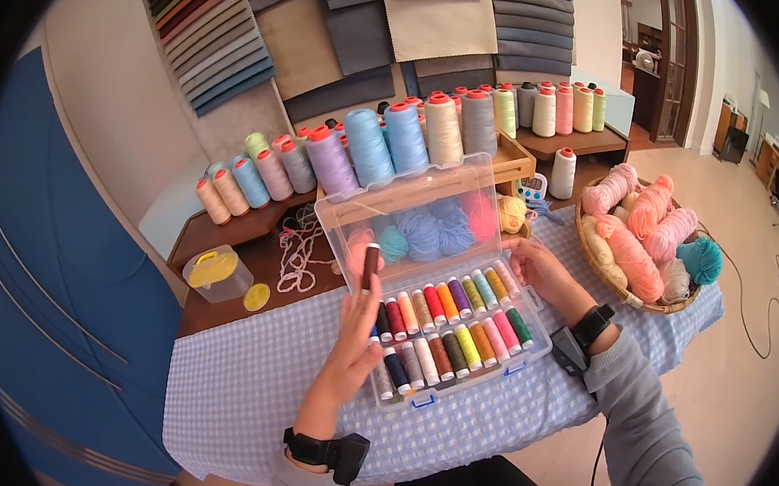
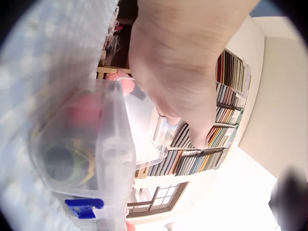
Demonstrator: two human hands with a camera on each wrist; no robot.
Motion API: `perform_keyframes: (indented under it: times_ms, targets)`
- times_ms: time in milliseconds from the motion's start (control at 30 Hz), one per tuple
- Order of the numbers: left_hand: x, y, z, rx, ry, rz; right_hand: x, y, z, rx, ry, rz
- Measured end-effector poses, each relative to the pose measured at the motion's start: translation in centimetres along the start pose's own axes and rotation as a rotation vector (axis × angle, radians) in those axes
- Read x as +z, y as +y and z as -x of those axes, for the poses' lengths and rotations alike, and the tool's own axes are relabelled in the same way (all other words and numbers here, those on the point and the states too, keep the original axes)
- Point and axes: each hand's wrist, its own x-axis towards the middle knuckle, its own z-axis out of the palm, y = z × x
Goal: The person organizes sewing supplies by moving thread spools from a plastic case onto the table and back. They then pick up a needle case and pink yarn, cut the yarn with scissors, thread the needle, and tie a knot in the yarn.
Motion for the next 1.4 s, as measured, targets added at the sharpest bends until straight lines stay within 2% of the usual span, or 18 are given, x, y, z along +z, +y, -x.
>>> perform_keyframes:
  times_ms: [33,100,167,233,267,333,367,433,600,667,700,767,867,1000,1100,1167,1400]
  targets:
    - [-0.1,0.0,0.2,0.0,0.002,0.002,0.0,-0.1,0.1,-0.005,0.005,0.003]
    - [-0.3,-0.2,0.4,-0.073,0.07,0.184,0.0,-0.1,0.1,0.0,0.016,-0.003]
    - [-0.5,0.6,0.8,-0.086,0.066,0.181,-0.2,0.0,0.0,0.007,0.024,-0.017]
    - [-0.8,2.2,1.3,-0.097,-0.037,-0.073,-0.5,0.2,-0.2,0.01,-0.009,-0.021]
    - [-0.7,3.2,1.7,-0.101,-0.04,-0.079,-0.5,0.3,-0.2,0.011,-0.012,-0.029]
    - [0.1,5.5,2.4,-0.143,-0.149,-0.53,-0.5,0.3,-0.1,0.003,-0.015,-0.025]
    - [0.7,6.4,2.8,-0.14,-0.154,-0.536,-0.5,0.2,-0.1,-0.001,-0.014,-0.032]
    - [2.0,7.7,3.9,-0.209,-0.242,-0.759,-0.3,0.1,0.0,0.009,-0.007,-0.026]
    - [4.2,9.5,6.5,-0.205,-0.239,-0.824,-0.5,0.4,-0.2,0.007,-0.017,-0.037]
    - [4.7,11.4,7.2,-0.38,-0.139,-0.836,-0.5,0.5,-0.2,0.01,-0.013,-0.039]
    - [5.0,11.7,7.7,-0.378,-0.146,-0.841,-0.4,0.5,-0.2,0.007,-0.016,-0.04]
    - [5.7,12.1,8.9,-0.502,-0.062,-0.845,-0.6,0.7,-0.4,0.004,-0.018,-0.05]
    - [7.1,12.2,9.8,-0.575,-0.035,-0.837,-0.8,1.0,-0.8,0.006,-0.028,-0.062]
    - [8.5,11.1,10.5,-0.589,0.003,-0.809,-0.9,1.1,-0.9,0.001,-0.032,-0.048]
    - [9.1,11.1,9.6,-0.523,-0.014,-0.732,-0.7,0.9,-0.9,0.016,-0.023,-0.051]
    - [9.8,11.1,8.7,-0.373,-0.045,-0.79,-0.7,1.0,-1.0,0.026,-0.015,-0.044]
    - [11.6,12.2,4.3,-0.285,-0.093,-0.793,-0.1,0.4,-0.6,0.03,0.025,-0.04]
